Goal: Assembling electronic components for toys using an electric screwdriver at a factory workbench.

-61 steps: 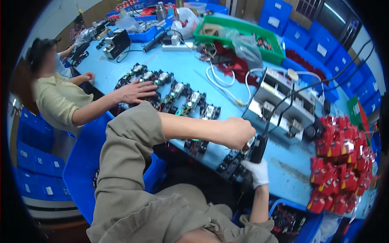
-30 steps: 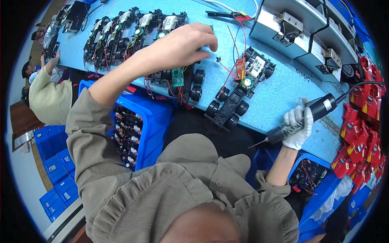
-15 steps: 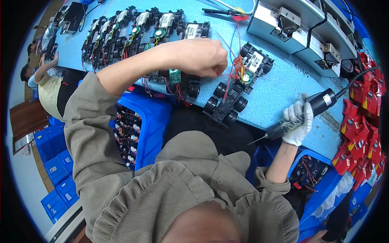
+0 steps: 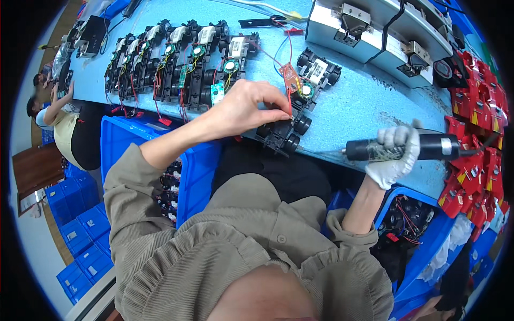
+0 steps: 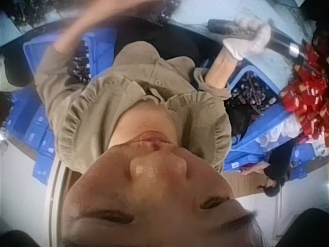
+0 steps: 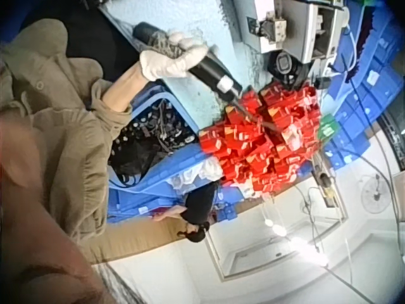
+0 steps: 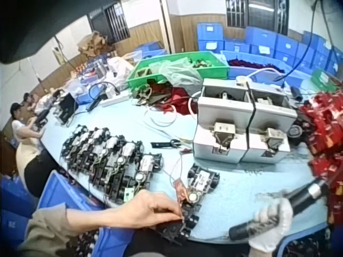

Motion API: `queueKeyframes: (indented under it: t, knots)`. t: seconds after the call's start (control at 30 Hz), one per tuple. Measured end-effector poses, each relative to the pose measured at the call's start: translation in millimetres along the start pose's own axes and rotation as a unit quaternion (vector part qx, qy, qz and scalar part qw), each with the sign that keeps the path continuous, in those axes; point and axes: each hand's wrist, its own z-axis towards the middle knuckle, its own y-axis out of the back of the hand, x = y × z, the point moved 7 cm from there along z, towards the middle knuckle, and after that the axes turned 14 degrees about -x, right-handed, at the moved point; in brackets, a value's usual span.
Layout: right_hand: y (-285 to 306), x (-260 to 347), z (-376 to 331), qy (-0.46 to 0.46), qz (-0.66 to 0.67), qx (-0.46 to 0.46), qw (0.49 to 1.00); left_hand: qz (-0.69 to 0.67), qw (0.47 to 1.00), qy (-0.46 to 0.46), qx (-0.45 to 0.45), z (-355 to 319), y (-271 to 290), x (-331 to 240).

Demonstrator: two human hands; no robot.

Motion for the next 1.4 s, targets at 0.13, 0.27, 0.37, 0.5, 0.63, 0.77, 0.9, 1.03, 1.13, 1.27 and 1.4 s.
queueKeyframes:
  t: [0.13,0.27,0.37,0.5,0.63,0.77,0.9,1.03,1.13,1.27,1.4]
  knots:
    - [-20,12,0,0.101,0.043,0.024,0.994,0.045,0.986,-0.153,-0.046,-4,-1,-15]
    - [-34,3,-6,0.092,0.052,0.061,0.993,-0.019,0.983,-0.168,-0.070,-2,3,-18]
    - [-36,-2,-10,0.098,0.016,0.046,0.994,-0.057,0.982,-0.159,-0.086,0,-2,-15]
    - [-49,-6,-10,0.010,-0.086,0.119,0.989,-0.093,0.986,-0.079,-0.111,-5,-5,-10]
    - [-74,-15,-19,-0.109,-0.305,0.243,0.915,-0.075,0.990,0.056,-0.103,-4,5,-16]
    - [-82,-47,-46,-0.220,-0.364,0.330,0.843,0.067,0.993,0.076,-0.060,-4,24,-28]
    - [-89,-71,-61,-0.266,-0.347,0.347,0.830,0.159,0.985,0.059,-0.023,-5,30,-37]
    - [-97,-94,-67,-0.313,-0.252,0.319,0.859,0.334,0.940,-0.026,-0.059,-6,24,-45]
    - [-97,-102,-67,-0.352,-0.194,0.283,0.871,0.519,0.830,-0.134,-0.151,-12,16,-53]
    - [-94,-108,-71,-0.405,-0.096,0.220,0.882,0.556,0.798,-0.164,-0.166,-13,7,-54]
    - [-89,-105,-77,-0.369,-0.123,0.224,0.893,0.490,0.838,-0.141,-0.195,-8,13,-48]
